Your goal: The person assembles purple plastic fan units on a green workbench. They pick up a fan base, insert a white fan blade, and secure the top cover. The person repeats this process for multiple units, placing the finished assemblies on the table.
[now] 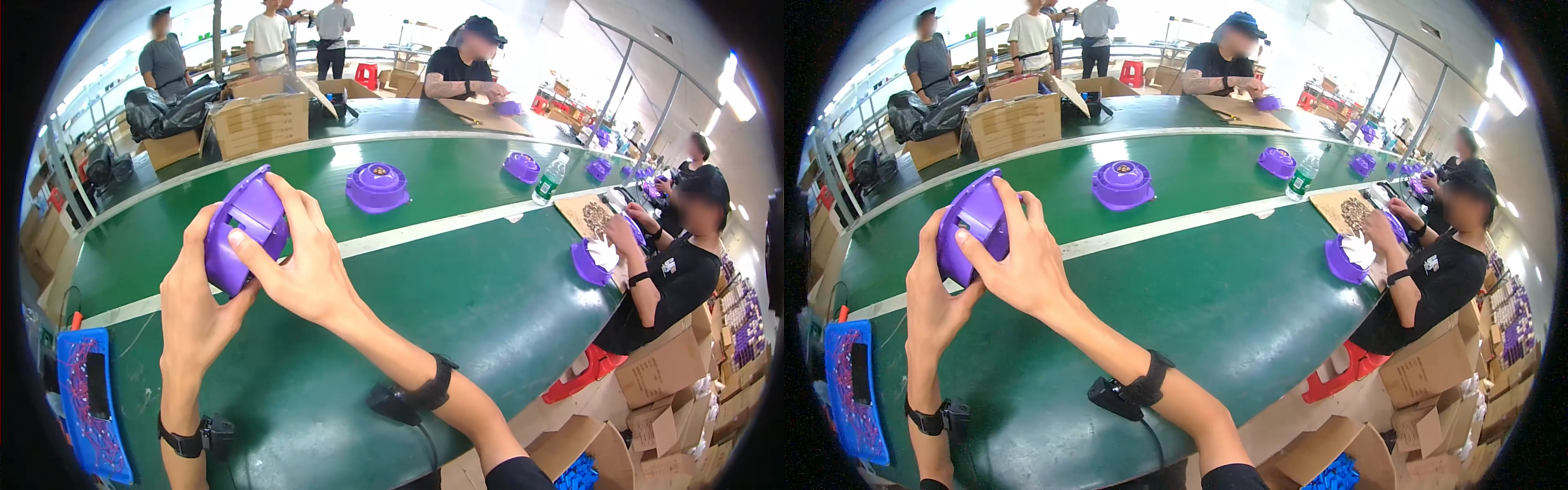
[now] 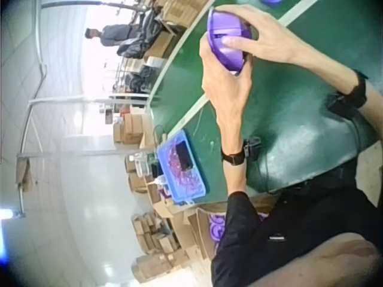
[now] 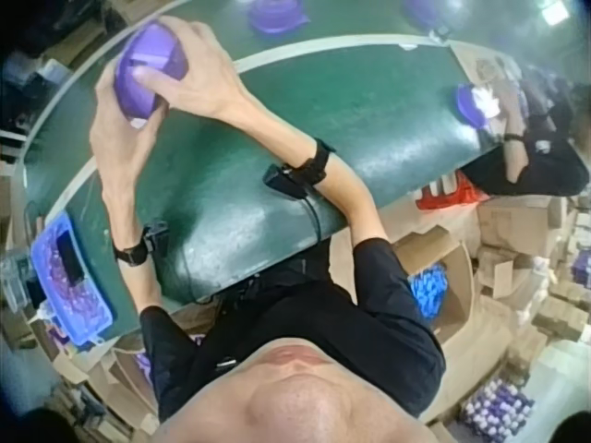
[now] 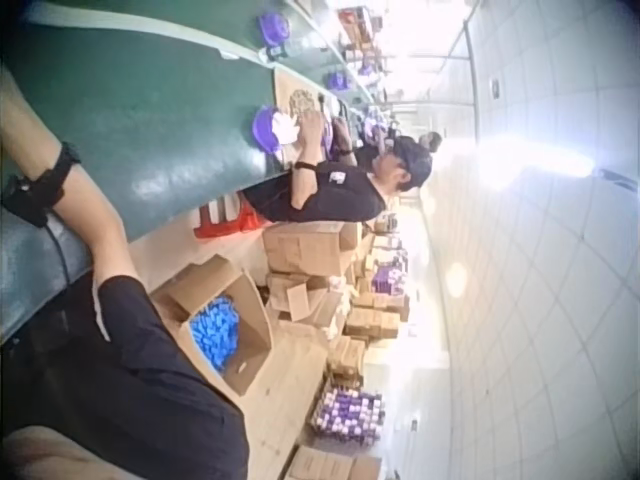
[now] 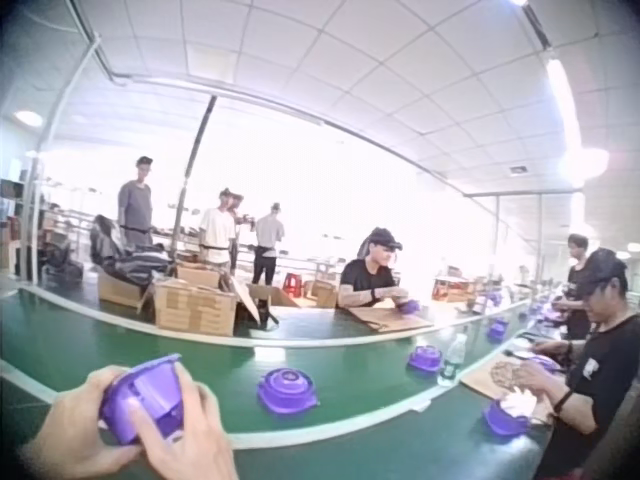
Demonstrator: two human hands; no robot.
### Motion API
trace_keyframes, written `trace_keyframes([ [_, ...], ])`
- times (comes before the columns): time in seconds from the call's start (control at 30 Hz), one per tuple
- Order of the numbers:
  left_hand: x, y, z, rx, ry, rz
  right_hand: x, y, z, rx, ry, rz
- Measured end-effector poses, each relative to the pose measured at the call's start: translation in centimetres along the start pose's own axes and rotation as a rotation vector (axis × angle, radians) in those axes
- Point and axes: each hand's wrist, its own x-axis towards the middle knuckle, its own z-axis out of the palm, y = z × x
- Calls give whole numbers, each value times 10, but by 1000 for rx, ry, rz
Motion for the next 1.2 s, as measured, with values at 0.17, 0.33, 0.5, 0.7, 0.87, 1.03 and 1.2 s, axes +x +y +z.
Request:
trace_keyframes([
  [0.17, 4, 0, -12, 91, 10, 149, 1, 5, 7, 108, -12, -112],
  [0.33, 7, -8, -19, 97, -20, 152, 6, 10, -5, 358, -4, 99],
  [0.5, 15, -26, -35, -528, -11, -151, 13, 5, -20, 378, 97, 61],
  [0.7, 16, -46, -28, -1297, -141, -611, 13, 3, -17, 621, -108, 218],
  [0.87, 14, -59, -15, -1366, -108, -690, 5, -3, -3, 491, -214, -79],
  [1.03, 17, -48, -19, -1243, -205, -692, 8, 0, -8, 402, -217, 76],
  [1.2, 15, -59, -17, -745, -202, -317, 6, -2, -2, 438, -158, 175],
])
